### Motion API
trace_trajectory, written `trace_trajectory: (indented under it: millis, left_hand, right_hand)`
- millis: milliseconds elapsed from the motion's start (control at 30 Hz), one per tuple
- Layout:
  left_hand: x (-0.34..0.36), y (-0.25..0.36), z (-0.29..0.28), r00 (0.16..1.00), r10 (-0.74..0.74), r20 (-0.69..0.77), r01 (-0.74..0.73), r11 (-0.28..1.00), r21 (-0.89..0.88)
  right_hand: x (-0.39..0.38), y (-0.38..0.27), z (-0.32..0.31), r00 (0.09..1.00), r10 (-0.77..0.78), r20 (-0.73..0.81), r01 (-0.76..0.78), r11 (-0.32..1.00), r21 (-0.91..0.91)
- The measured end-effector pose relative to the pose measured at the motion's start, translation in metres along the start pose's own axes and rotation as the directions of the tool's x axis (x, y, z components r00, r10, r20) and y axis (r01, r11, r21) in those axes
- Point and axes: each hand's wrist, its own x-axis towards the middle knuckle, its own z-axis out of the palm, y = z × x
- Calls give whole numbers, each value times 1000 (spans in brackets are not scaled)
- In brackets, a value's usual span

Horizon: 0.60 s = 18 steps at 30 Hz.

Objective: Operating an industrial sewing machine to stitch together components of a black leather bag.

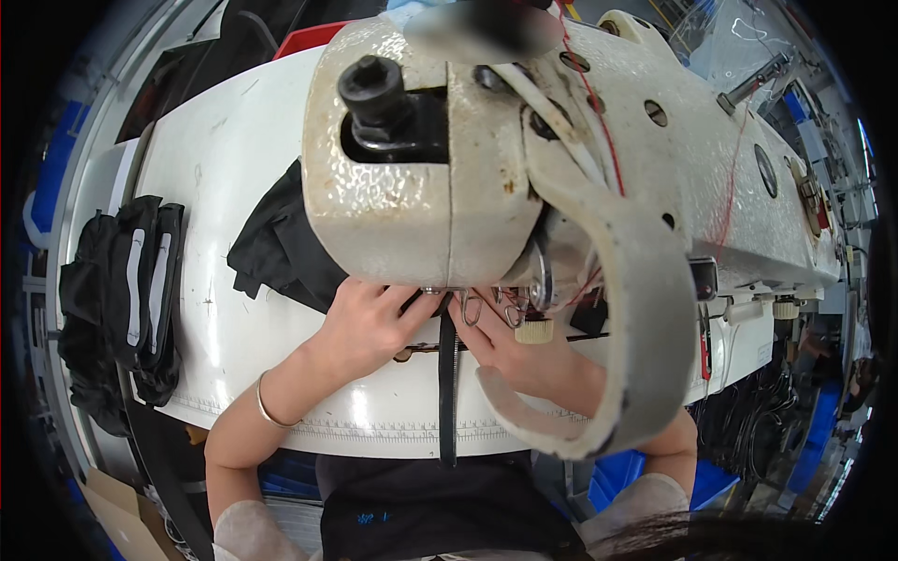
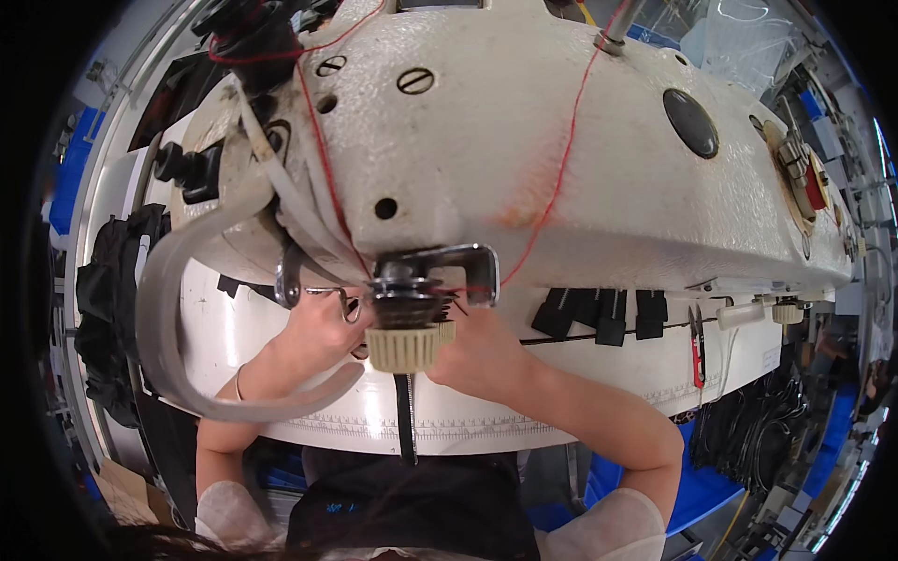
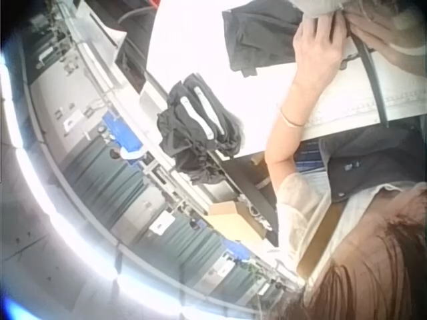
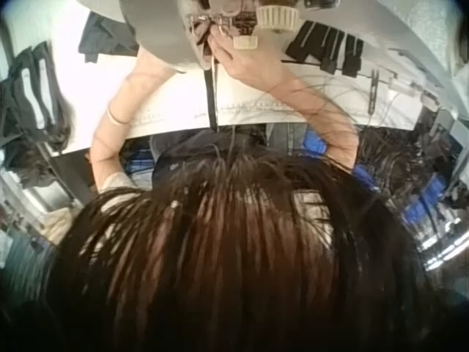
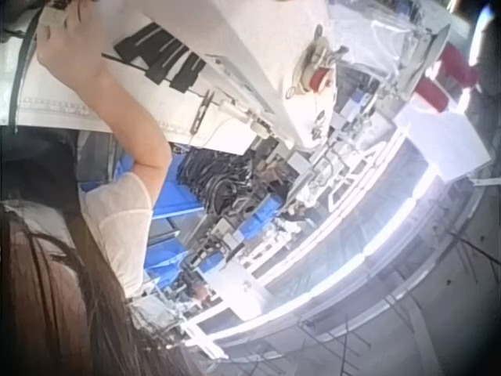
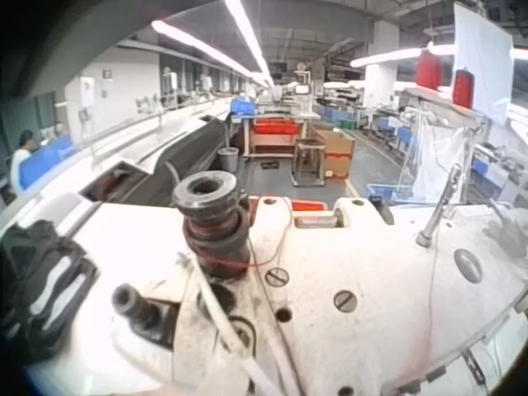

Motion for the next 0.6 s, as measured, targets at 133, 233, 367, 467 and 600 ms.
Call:
trace_trajectory:
  millis: [133,233,367,467,600]
  left_hand:
    - [-4,-5,7,999,-15,42,16,1000,-6]
    - [-6,-3,10,999,-16,28,16,1000,-14]
    - [-7,-6,12,1000,-4,14,5,1000,-28]
    - [-8,-3,13,997,-65,37,69,989,-130]
    - [-4,6,6,984,-176,37,179,946,-270]
  right_hand:
    - [-6,-3,-3,999,-11,43,16,992,-126]
    - [2,2,-13,987,-114,113,144,940,-310]
    - [16,7,-28,968,-237,88,252,889,-382]
    - [7,15,-22,826,-473,307,490,333,-806]
    - [4,10,-10,866,-412,282,488,580,-652]
